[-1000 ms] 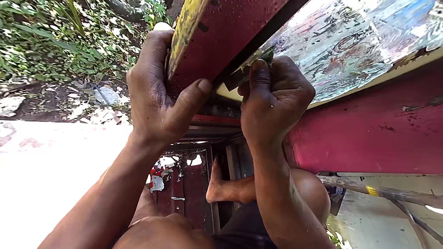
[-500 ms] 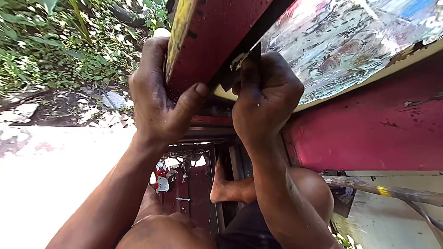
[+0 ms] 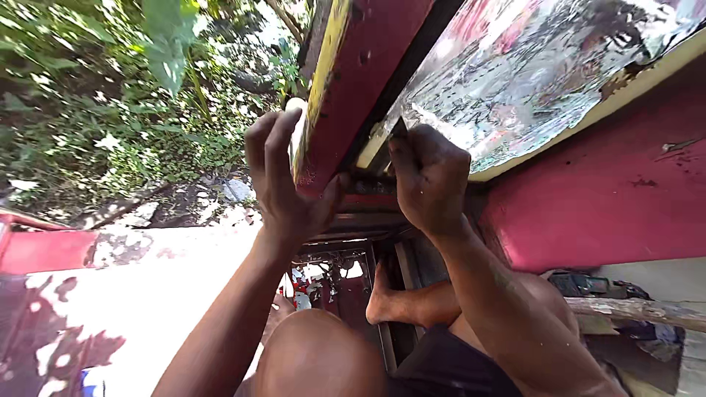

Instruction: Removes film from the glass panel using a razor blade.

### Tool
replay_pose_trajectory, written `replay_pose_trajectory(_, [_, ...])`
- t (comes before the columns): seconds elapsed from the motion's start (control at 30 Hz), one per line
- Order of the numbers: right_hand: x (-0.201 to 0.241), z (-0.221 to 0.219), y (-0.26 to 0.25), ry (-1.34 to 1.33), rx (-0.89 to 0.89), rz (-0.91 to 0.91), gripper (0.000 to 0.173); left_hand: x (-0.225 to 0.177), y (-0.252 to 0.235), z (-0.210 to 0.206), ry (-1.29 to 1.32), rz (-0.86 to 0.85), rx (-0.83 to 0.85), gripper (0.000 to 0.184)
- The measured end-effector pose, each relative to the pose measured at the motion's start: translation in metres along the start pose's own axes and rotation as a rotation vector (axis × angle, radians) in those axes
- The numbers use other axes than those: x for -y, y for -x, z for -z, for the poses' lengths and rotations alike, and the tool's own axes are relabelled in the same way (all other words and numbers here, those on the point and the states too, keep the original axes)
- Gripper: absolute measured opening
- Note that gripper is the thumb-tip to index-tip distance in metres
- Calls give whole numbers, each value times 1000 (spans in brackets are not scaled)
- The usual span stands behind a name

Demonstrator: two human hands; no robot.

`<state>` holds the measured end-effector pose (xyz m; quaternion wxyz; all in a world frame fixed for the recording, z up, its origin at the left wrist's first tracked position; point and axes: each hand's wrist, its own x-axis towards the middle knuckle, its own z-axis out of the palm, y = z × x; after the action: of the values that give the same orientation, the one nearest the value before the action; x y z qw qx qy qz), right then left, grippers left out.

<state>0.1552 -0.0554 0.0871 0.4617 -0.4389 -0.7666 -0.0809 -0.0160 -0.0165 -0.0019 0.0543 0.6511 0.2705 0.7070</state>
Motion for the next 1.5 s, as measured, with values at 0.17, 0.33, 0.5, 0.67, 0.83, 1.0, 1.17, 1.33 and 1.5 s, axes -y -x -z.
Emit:
replay_pose_trajectory(0.17, [19, 16, 24, -234, 59, -55, 16, -59, -24, 23, -9, -46, 272, 37])
replay_pose_trajectory(0.33, [31, 33, 33, -280, 104, -57, 14, -66, -35, 19, 64, 31, 440, 11])
replay_pose_trajectory(0.5, [19, 44, 43, -271, -31, -183, 15, -80, -44, 2, -448, -61, 342, 24])
replay_pose_trajectory(0.67, [19, 42, 65, -392, -92, -247, 13, -85, -49, -13, -723, 4, 324, 33])
replay_pose_trajectory(0.83, [27, 34, 70, -495, -67, -338, 11, -84, -56, -21, -904, -75, 302, 37])
replay_pose_trajectory(1.0, [31, 25, 77, -590, -93, -359, 12, -84, -57, -29, -1037, -119, 274, 29])
replay_pose_trajectory(1.17, [28, 25, 85, -639, -68, -400, 13, -91, -56, -35, -1075, -48, 399, 31])
replay_pose_trajectory(1.33, [14, 26, 92, -683, -92, -447, 13, -92, -56, -32, -981, 61, 467, 33])
replay_pose_trajectory(1.5, [-6, 14, 92, -752, -135, -456, 11, -87, -48, -32, -969, 25, 427, 30])
